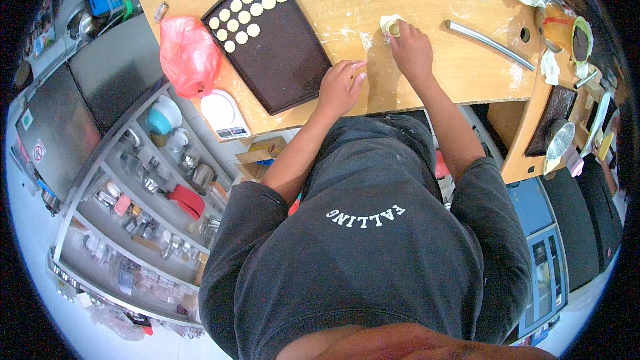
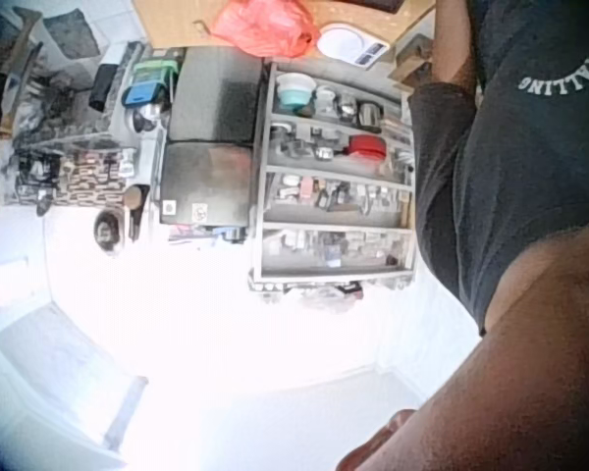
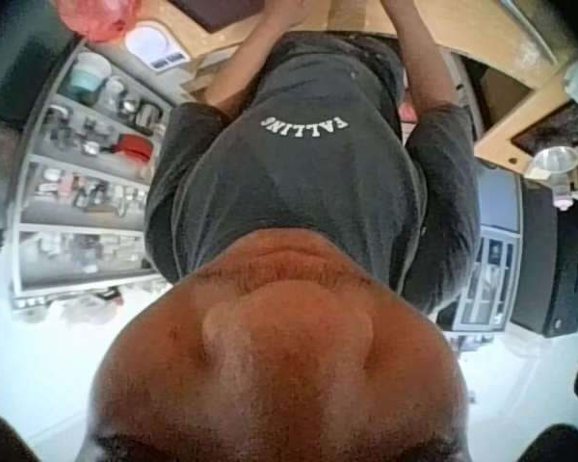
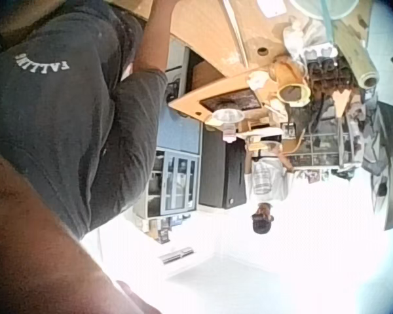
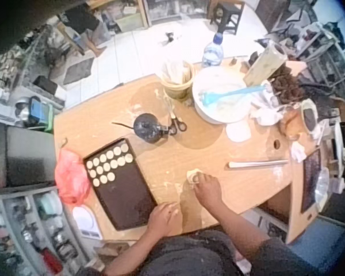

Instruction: The person shapes pieces of dough by hand and places them onto a baking sheet, then uses a rolling pin to flatten another piece of dough on the counter and uses a small round cutter to stamp out shapes.

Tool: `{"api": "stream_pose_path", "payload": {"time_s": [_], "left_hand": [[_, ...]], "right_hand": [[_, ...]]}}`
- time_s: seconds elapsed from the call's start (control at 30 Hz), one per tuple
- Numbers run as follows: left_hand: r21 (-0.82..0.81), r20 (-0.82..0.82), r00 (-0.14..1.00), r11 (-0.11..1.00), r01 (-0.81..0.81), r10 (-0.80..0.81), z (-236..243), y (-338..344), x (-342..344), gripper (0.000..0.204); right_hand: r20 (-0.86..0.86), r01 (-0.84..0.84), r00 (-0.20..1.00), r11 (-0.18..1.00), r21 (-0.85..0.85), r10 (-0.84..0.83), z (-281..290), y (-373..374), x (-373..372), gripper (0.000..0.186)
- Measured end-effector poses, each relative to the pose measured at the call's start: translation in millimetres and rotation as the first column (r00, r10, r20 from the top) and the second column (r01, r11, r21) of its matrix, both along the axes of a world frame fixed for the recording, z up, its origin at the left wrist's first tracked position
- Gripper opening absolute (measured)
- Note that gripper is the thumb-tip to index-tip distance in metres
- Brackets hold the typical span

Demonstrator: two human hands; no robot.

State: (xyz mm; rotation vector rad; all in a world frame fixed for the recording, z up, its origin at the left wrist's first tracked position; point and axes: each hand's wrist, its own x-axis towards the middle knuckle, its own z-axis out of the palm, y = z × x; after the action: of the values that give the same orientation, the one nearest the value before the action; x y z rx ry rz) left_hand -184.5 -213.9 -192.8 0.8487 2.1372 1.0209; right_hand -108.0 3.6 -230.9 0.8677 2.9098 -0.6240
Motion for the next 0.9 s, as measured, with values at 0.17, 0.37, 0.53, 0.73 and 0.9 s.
{"api": "stream_pose_path", "payload": {"time_s": [0.17, 0.37, 0.53, 0.73, 0.9], "left_hand": [[-0.057, 0.047, 0.999, 0.998, -0.015, 0.018, 2.3, 0.8, -1.3, 0.026], [-0.036, 0.069, 0.996, 0.998, -0.048, 0.05, 3.0, 0.8, 0.7, 0.025], [-0.01, 0.055, 0.997, 0.999, -0.052, 0.052, 1.6, -0.5, 3.3, 0.027], [-0.004, 0.05, 0.997, 0.999, -0.051, 0.052, 8.6, -6.0, 4.3, 0.029], [-0.022, 0.062, 0.997, 0.999, -0.047, 0.049, 19.5, -14.6, 4.7, 0.028]], "right_hand": [[0.045, 0.071, 0.997, 0.991, -0.111, -0.067, 4.4, -1.0, 1.0, 0.039], [-0.111, 0.254, 0.947, 0.912, -0.322, -0.303, -4.8, -6.7, 23.5, 0.04], [-0.073, 0.323, 0.914, 0.825, -0.465, -0.399, 10.5, -8.3, 31.3, 0.043], [-0.008, 0.44, 0.868, 0.776, -0.453, -0.497, 21.0, -9.9, 39.2, 0.044], [-0.112, 0.413, 0.893, 0.892, -0.186, -0.436, 3.3, 3.0, 55.7, 0.046]]}}
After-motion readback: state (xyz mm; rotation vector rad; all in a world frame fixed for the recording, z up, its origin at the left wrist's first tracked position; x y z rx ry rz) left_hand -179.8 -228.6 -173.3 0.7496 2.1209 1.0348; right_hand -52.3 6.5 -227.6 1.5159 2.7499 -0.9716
